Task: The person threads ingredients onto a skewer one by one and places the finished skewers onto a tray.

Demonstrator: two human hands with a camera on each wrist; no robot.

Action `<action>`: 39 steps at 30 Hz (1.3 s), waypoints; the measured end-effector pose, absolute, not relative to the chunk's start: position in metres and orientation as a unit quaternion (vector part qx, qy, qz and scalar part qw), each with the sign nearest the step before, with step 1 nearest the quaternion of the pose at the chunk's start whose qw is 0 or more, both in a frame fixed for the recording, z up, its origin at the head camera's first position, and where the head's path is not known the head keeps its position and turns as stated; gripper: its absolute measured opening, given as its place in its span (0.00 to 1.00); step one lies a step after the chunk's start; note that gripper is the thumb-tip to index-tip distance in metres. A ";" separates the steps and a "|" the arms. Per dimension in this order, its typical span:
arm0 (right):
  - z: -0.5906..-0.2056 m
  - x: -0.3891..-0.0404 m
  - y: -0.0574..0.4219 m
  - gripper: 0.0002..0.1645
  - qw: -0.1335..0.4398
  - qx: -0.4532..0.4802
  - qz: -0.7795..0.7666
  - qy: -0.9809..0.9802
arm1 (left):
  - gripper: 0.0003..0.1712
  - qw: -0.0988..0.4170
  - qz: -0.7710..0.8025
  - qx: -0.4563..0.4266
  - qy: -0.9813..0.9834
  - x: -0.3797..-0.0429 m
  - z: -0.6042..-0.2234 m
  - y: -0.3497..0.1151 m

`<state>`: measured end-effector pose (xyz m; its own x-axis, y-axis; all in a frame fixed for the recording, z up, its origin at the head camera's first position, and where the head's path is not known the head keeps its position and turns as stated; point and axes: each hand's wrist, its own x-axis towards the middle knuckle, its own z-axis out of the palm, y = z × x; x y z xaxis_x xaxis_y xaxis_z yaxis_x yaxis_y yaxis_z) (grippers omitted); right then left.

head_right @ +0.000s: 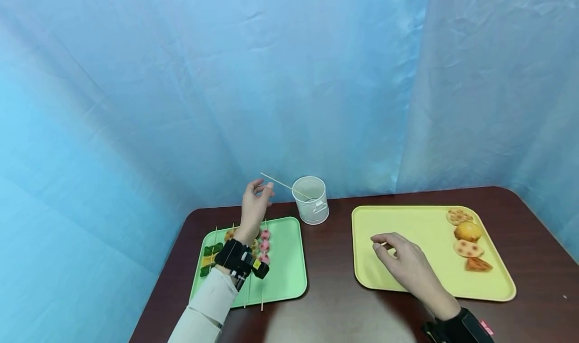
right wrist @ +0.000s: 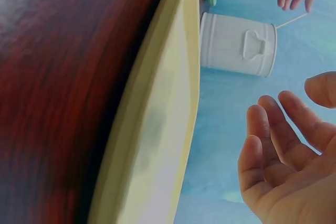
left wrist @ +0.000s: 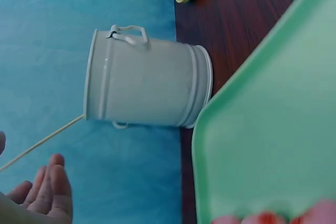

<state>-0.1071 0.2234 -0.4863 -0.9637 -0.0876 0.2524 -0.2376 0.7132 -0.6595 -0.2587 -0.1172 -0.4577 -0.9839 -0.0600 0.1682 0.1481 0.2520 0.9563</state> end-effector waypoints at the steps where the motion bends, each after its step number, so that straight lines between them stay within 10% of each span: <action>1: -0.487 -0.107 0.223 0.16 0.100 0.089 0.368 -0.920 | 0.37 0.083 -0.629 -0.021 -0.773 -0.259 -0.454 -0.115; 25: -0.500 -0.110 0.231 0.15 0.080 0.084 0.386 -0.915 | 0.11 0.103 -0.707 -0.009 -0.700 -0.275 -0.446 -0.102; 39: -0.499 -0.111 0.235 0.18 0.076 0.084 0.383 -0.917 | 0.17 0.168 -0.712 -0.064 -0.679 -0.272 -0.451 -0.110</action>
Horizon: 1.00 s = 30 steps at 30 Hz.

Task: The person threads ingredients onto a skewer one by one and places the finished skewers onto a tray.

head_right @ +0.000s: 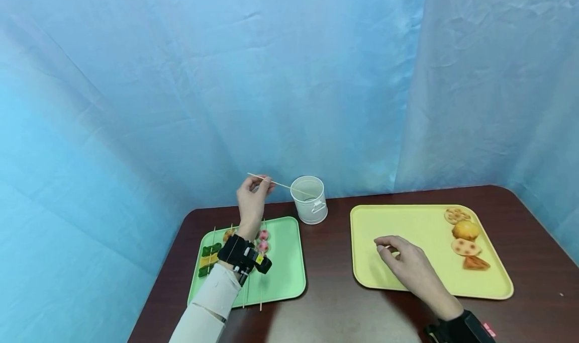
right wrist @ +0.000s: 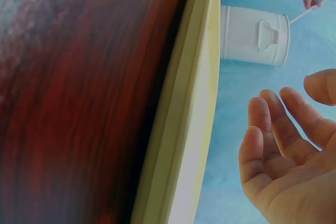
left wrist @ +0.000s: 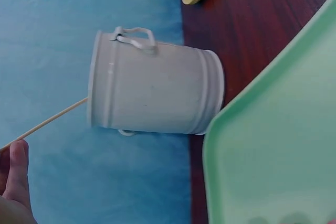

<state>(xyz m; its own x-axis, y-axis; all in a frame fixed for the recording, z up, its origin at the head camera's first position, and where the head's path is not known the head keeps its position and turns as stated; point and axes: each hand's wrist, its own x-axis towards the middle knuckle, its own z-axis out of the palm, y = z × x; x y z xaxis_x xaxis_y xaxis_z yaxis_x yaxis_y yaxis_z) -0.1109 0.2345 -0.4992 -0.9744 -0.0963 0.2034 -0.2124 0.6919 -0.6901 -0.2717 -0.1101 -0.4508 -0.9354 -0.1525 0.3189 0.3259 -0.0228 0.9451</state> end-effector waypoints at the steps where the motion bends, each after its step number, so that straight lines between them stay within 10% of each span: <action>1: -0.499 -0.111 0.234 0.18 0.077 0.085 0.384 -0.916 | 0.18 0.176 -0.711 -0.068 -0.677 -0.270 -0.449 -0.110; 30: -0.485 -0.114 0.198 0.26 0.021 0.052 0.589 -0.806 | 0.13 0.161 -0.848 -0.017 -0.505 -0.185 -0.416 -0.080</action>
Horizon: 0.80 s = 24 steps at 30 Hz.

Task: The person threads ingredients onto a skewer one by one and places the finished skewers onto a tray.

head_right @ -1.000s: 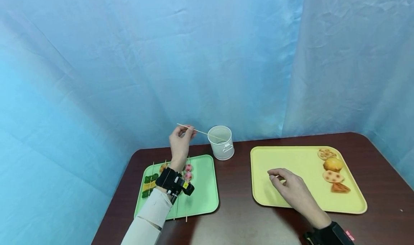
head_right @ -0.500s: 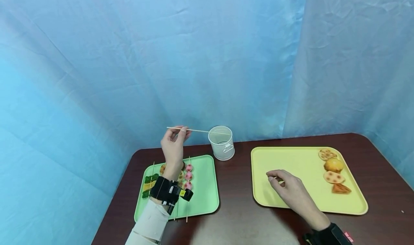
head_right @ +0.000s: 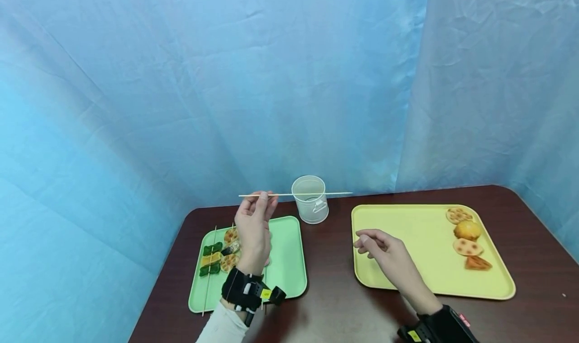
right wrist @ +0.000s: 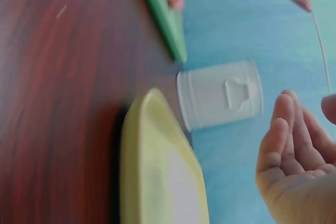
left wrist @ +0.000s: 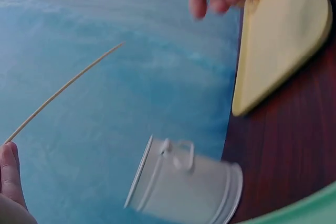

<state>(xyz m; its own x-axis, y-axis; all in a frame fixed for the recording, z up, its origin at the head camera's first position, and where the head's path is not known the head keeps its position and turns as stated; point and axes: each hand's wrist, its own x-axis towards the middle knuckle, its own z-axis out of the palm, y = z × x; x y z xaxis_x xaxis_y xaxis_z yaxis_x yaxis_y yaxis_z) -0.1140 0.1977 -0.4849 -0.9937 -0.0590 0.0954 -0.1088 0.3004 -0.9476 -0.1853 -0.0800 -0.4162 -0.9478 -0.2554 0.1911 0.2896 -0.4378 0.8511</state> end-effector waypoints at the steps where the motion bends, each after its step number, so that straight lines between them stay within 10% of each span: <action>1: -0.483 -0.115 0.196 0.26 0.019 0.046 0.606 -0.794 | 0.13 0.154 -0.854 -0.012 -0.497 -0.183 -0.418 -0.077; 24: -0.476 -0.125 0.176 0.11 0.032 0.022 0.889 -0.457 | 0.11 0.061 -0.892 0.056 -0.444 -0.148 -0.474 -0.027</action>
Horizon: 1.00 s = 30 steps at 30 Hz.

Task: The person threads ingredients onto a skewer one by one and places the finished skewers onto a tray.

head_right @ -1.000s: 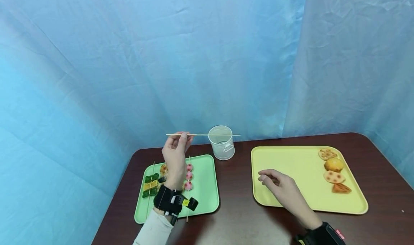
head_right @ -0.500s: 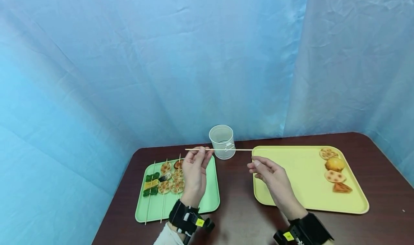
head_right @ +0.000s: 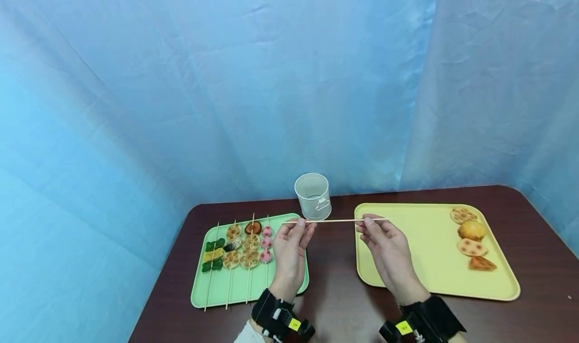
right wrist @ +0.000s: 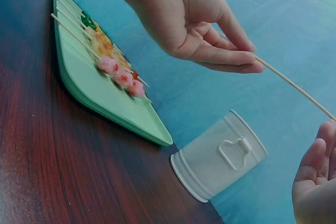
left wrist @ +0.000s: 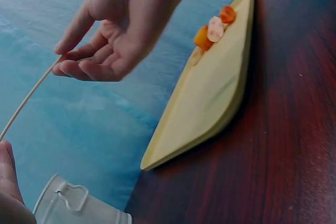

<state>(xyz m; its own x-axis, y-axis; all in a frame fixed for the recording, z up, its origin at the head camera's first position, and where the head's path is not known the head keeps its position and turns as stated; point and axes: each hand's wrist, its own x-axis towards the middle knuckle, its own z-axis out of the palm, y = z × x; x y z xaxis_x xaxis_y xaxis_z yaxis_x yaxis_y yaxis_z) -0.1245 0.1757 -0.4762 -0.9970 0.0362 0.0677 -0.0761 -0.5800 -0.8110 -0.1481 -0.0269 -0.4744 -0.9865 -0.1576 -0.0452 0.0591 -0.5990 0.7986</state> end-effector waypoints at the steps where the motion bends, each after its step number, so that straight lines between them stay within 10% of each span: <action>1: -0.476 -0.125 0.176 0.10 0.038 0.020 0.889 -0.455 | 0.10 0.058 -0.892 0.054 -0.446 -0.148 -0.475 -0.027; 9: -0.477 -0.127 0.185 0.08 0.080 0.012 0.882 -0.464 | 0.15 0.019 -0.858 0.035 -0.512 -0.148 -0.484 -0.039; 19: -0.481 -0.124 0.209 0.07 0.101 0.000 0.853 -0.513 | 0.12 0.111 -0.629 -0.110 -0.762 -0.151 -0.484 -0.053; 30: -0.479 -0.122 0.198 0.13 0.084 -0.013 0.786 -0.612 | 0.12 -0.056 -0.462 -0.252 -0.848 -0.141 -0.479 -0.045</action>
